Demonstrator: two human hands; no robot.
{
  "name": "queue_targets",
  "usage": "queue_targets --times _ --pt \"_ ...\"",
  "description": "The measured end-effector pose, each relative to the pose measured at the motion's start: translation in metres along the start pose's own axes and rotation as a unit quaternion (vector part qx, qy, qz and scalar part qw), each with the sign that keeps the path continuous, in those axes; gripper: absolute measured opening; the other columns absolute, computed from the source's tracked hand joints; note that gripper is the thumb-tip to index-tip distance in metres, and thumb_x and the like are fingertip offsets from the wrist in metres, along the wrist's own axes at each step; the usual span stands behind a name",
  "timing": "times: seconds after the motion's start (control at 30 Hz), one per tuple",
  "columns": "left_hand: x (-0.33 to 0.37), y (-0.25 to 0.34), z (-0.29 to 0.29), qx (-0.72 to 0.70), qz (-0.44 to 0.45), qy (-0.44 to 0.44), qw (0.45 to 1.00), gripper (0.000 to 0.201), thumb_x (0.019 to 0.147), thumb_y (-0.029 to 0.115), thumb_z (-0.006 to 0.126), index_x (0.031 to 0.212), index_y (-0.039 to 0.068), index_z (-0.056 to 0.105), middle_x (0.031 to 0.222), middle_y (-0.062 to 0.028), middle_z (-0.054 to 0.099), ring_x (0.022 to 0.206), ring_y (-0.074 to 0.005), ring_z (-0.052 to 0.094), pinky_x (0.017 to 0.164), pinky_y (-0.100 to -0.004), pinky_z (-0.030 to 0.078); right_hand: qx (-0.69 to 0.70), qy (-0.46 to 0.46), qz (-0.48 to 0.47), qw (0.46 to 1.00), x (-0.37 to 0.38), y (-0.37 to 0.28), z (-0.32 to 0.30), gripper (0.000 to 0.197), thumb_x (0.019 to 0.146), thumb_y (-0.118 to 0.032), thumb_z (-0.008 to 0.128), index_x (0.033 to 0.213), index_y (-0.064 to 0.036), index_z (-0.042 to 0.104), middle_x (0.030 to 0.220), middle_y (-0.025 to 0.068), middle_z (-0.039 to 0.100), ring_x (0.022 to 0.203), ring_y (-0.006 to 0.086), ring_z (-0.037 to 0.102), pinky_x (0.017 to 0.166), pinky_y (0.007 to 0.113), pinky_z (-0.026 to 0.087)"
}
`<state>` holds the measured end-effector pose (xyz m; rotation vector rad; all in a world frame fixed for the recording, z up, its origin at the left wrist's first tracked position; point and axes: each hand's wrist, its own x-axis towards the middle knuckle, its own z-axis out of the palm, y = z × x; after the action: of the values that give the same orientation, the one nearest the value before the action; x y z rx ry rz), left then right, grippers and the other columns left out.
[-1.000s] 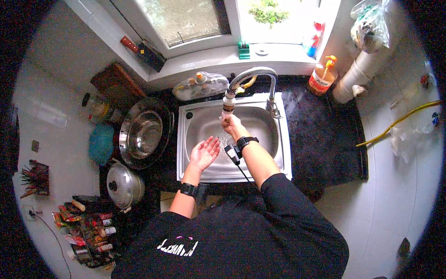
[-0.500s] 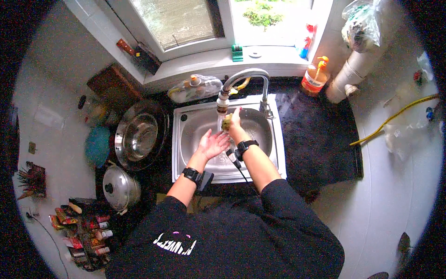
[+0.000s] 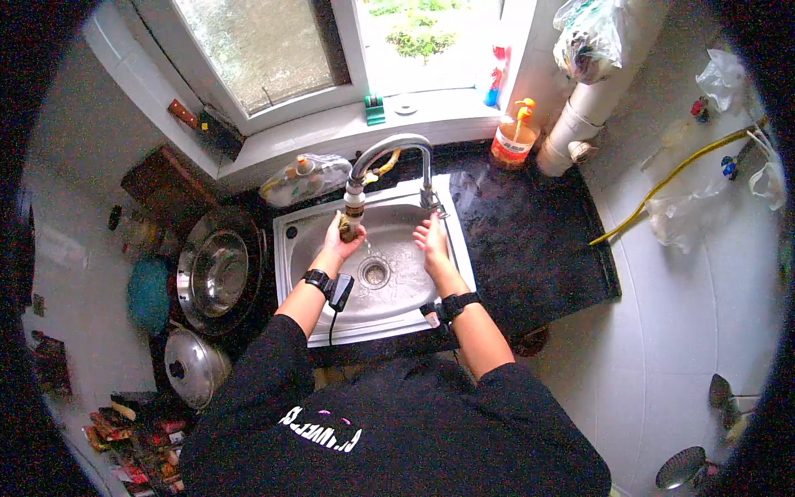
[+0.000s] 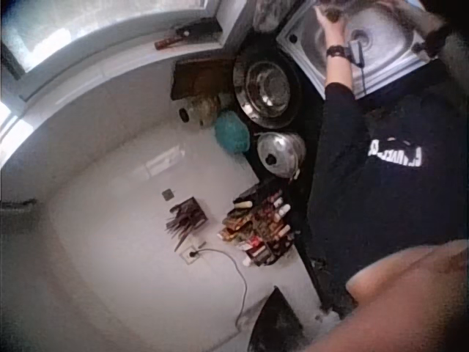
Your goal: Wiping down various surfaces including a table, window sills, and door handles with a damp cloth.
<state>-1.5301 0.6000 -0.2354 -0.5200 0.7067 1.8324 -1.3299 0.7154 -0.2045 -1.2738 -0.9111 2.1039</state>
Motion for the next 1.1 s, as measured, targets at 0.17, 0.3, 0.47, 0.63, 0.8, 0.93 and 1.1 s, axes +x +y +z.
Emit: queue_targets --times 0.17,0.3,0.47,0.63,0.8,0.93,1.1 --pt "0.006 -0.005 0.006 -0.022 -0.006 0.003 1.000 0.029 0.083 0.017 0.049 0.106 -0.001 0.050 0.093 -0.0176 0.057 0.084 -0.0296 0.057 0.069 -0.0396 0.051 0.060 0.031 -0.010 0.998 0.013 -0.012 -0.024 0.069 0.087 -0.057 0.039 0.125 0.0008 0.036 0.125 0.0202 0.045 0.110 0.0299 0.049 0.091 0.039 0.040" --pt "0.012 -0.001 -0.016 -0.011 -0.039 -0.085 0.996 0.030 0.082 0.012 0.048 0.104 -0.007 0.050 0.092 -0.0195 0.058 0.085 -0.0308 0.059 0.075 -0.0415 0.052 0.070 0.010 -0.046 0.996 0.014 -0.017 -0.020 0.070 0.087 -0.056 0.040 0.127 0.0014 0.035 0.125 0.0193 0.044 0.111 0.0289 0.048 0.091 0.039 0.040" --pt "0.013 -0.006 -0.020 0.105 0.025 0.010 0.994 0.022 0.086 0.027 0.054 0.088 0.005 0.053 0.069 -0.0066 0.057 0.051 -0.0162 0.053 0.043 -0.0274 0.044 0.067 0.038 -0.028 0.997 0.012 -0.010 -0.021 0.065 0.088 -0.054 0.039 0.122 0.0016 0.038 0.117 0.0197 0.049 0.107 0.0290 0.051 0.089 0.039 0.042" --pt "-0.004 -0.011 0.007 0.100 -0.042 0.035 0.994 0.038 0.086 0.048 0.050 0.075 0.012 0.046 0.056 0.0031 0.036 0.041 -0.0107 0.030 0.035 -0.0226 0.023 0.071 -0.003 -0.001 0.997 0.011 0.003 -0.029 0.061 0.090 -0.054 0.035 0.115 0.0004 0.043 0.112 0.0219 0.054 0.098 0.0309 0.056 0.084 0.040 0.046" --pt "-0.018 -0.002 -0.002 0.176 -0.014 0.041 0.983 0.057 0.085 0.065 0.031 0.071 0.012 0.047 0.060 -0.0025 0.046 0.050 -0.0173 0.044 0.042 -0.0281 0.037 0.032 -0.099 0.035 0.994 -0.007 0.016 -0.012 0.060 0.090 -0.056 0.032 0.098 -0.0023 0.058 0.095 0.0159 0.064 0.082 0.0255 0.062 0.074 0.036 0.049" --pt "-0.032 -0.012 -0.001 0.221 0.012 -0.034 0.975 0.069 0.088 0.063 0.021 0.103 0.004 0.055 0.097 -0.0118 0.062 0.086 -0.0262 0.060 0.078 -0.0416 0.051 -0.055 -0.155 0.053 0.985 -0.014 0.023 0.010 0.038 0.091 -0.037 0.041 0.098 -0.0036 0.057 0.097 0.0138 0.064 0.084 0.0224 0.061 0.077 0.035 0.048" --pt "-0.029 -0.011 -0.030 0.203 -0.007 -0.194 0.960 0.053 0.092 0.049 0.032 0.116 0.006 0.051 0.114 -0.0099 0.057 0.104 -0.0246 0.055 0.090 -0.0427 0.043 -0.104 -0.224 0.046 0.968 -0.005 0.051 0.058 0.023 0.087 -0.024 0.056 0.101 -0.0063 0.058 0.088 0.0054 0.063 0.073 0.0134 0.060 0.064 0.026 0.049"
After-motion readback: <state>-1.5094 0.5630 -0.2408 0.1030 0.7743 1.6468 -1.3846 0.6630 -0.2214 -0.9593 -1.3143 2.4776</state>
